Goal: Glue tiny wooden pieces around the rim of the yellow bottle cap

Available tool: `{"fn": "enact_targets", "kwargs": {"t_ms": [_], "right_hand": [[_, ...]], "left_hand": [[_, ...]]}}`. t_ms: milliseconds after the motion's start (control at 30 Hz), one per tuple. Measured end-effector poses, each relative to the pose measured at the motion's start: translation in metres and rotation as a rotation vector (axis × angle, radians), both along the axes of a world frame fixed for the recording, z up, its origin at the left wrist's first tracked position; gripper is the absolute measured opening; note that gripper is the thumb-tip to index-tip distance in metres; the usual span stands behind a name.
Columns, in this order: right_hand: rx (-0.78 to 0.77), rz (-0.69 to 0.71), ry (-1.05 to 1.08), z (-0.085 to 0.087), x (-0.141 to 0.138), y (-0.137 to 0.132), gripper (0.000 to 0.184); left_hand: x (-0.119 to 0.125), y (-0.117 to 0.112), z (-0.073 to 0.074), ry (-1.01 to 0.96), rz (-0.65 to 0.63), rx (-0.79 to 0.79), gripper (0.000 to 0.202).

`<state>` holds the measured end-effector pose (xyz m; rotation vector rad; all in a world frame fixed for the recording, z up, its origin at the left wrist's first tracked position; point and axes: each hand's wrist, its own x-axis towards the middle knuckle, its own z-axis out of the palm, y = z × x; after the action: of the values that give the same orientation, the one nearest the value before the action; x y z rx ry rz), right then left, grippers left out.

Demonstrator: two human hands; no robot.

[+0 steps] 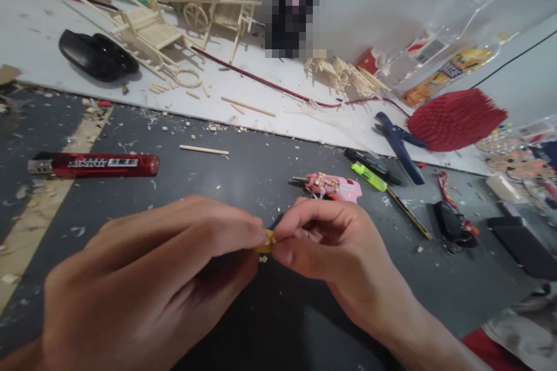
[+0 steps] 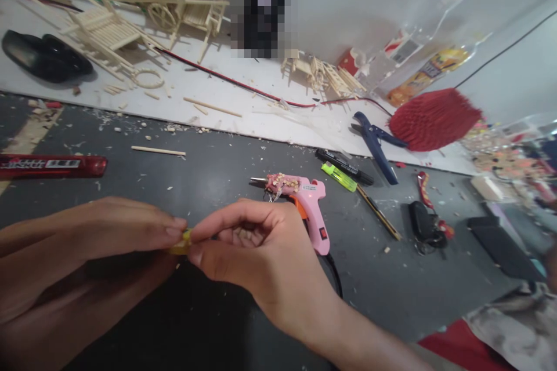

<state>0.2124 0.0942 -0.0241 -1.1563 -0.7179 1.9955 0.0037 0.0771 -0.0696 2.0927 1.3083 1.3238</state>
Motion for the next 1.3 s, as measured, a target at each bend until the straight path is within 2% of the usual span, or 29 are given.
{"fn": "enact_targets", "kwargs": {"t_ms": [433, 600, 700, 867, 967, 1100, 1300], "right_hand": [[-0.008, 0.014, 0.024, -0.003, -0.001, 0.002, 0.028], [-0.013, 0.024, 0.002, -0.003, 0.002, 0.004, 0.031], [0.121, 0.007, -0.117, 0.001, 0.003, 0.004, 0.034], [0.605, -0.034, -0.560, 0.007, 0.001, -0.002, 0.016], [0.792, -0.011, -0.659, 0.006, 0.000, -0.003, 0.014], [0.884, 0.022, -0.678, 0.003, 0.002, -0.004, 0.014], [0.834, 0.041, -0.685, 0.003, 0.002, -0.003, 0.015]], "left_hand": [[0.004, 0.005, 0.004, 0.038, -0.036, 0.036, 0.020], [0.002, 0.005, 0.004, 0.050, -0.009, 0.043, 0.020], [0.001, 0.005, 0.003, 0.061, -0.001, 0.027, 0.019], [0.003, 0.004, -0.003, 0.058, 0.043, 0.049, 0.017], [0.004, 0.003, -0.004, 0.069, 0.050, 0.075, 0.016], [0.003, 0.002, -0.004, 0.089, 0.052, 0.033, 0.015], [0.001, 0.002, 0.000, 0.080, 0.026, 0.058, 0.017]]}}
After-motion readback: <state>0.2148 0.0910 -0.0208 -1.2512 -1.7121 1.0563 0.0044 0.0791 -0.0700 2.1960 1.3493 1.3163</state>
